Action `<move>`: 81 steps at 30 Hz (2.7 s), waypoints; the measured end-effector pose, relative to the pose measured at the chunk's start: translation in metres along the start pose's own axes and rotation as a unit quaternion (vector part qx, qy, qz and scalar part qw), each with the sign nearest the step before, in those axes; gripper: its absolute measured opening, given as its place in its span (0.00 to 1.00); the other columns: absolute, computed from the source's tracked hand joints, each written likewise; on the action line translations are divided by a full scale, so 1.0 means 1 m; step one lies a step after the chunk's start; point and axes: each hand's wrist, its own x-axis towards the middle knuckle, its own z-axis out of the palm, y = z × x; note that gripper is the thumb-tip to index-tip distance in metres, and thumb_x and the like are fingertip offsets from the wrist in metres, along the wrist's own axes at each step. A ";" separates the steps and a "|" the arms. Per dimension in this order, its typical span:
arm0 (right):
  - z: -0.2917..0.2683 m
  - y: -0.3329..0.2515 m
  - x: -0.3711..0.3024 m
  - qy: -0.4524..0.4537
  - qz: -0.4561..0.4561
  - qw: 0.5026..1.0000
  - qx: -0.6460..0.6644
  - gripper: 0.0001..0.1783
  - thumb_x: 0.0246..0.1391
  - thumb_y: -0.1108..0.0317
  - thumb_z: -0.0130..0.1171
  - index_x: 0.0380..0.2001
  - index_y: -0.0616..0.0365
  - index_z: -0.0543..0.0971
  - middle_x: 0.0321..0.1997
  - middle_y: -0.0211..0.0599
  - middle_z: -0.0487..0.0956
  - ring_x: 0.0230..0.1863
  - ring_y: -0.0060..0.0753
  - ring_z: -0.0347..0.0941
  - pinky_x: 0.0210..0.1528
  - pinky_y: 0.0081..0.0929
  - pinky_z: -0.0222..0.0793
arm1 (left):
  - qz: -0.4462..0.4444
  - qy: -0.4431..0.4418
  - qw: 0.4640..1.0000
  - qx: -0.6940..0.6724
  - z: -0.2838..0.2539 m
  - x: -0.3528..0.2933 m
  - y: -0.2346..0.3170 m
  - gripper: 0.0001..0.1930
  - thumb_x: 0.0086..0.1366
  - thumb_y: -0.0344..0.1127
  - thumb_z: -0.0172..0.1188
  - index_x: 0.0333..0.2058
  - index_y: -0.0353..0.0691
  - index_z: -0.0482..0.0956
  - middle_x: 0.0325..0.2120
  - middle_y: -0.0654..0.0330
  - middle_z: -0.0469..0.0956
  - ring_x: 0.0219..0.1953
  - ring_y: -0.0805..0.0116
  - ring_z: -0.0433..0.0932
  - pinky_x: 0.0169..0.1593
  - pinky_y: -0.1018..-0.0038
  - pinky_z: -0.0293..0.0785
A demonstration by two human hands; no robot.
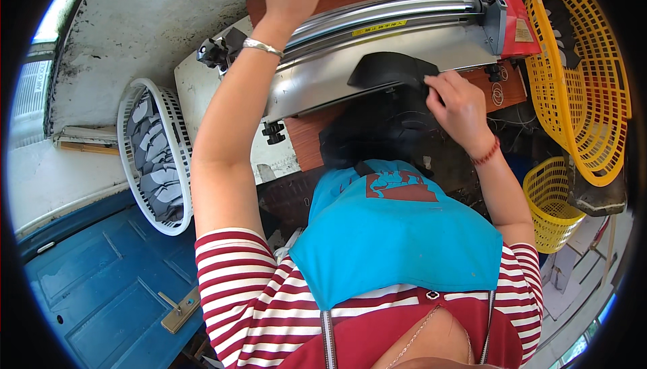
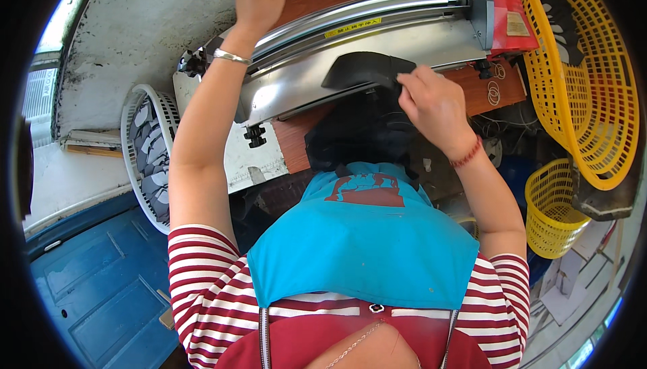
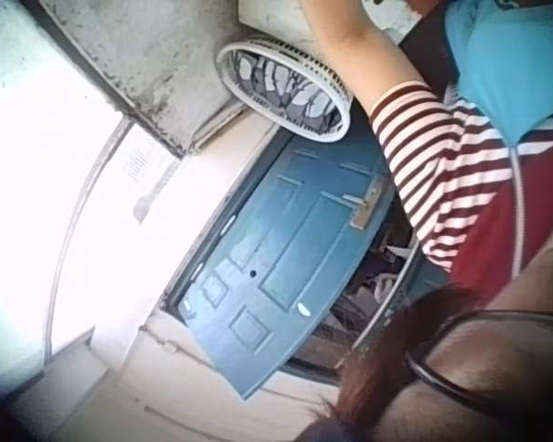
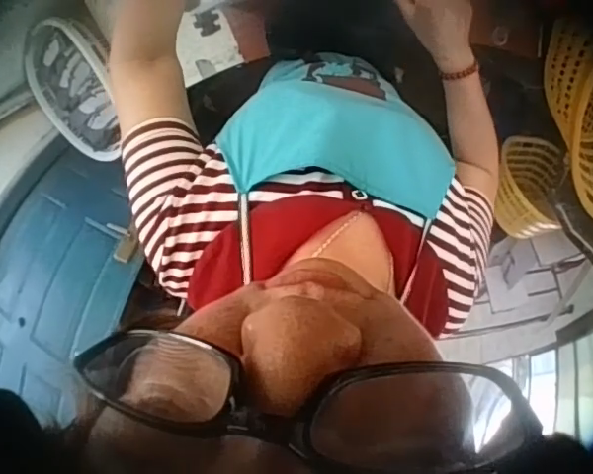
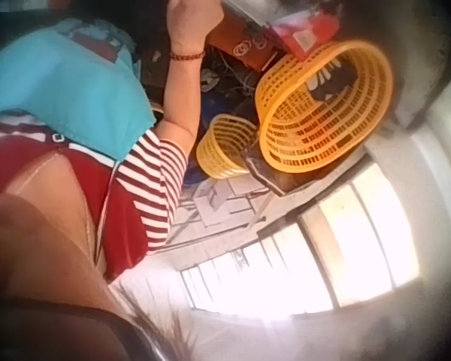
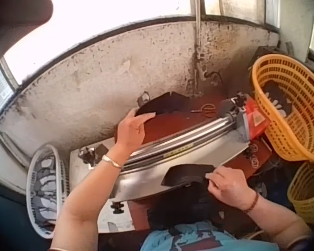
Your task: Applying glue to shoe upper components using a rolling machine.
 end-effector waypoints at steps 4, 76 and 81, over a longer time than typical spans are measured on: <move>0.047 0.014 0.020 0.021 0.016 0.999 0.034 0.13 0.48 0.75 0.65 0.41 0.55 0.83 0.33 0.34 0.78 0.31 0.42 0.78 0.32 0.35 0.75 | -0.321 -0.471 0.821 -0.038 0.037 -0.022 0.007 0.18 0.65 0.33 0.49 0.43 0.46 0.89 0.43 0.52 0.86 0.48 0.51 0.82 0.52 0.61 0.78; 0.014 0.006 0.010 -0.009 -0.010 0.999 -0.046 0.12 0.47 0.74 0.67 0.38 0.56 0.82 0.35 0.33 0.77 0.30 0.39 0.78 0.31 0.34 0.74 | -0.200 -0.254 0.946 -0.009 0.011 -0.009 -0.009 0.15 0.62 0.27 0.54 0.41 0.47 0.88 0.44 0.46 0.81 0.46 0.43 0.80 0.50 0.57 0.76; 0.051 0.014 0.011 -0.013 -0.035 0.999 0.029 0.12 0.48 0.75 0.66 0.39 0.55 0.82 0.34 0.34 0.77 0.30 0.40 0.79 0.31 0.35 0.75 | -0.292 -0.485 0.824 -0.019 0.055 -0.025 -0.016 0.14 0.64 0.35 0.54 0.38 0.46 0.90 0.36 0.50 0.86 0.42 0.46 0.83 0.51 0.56 0.78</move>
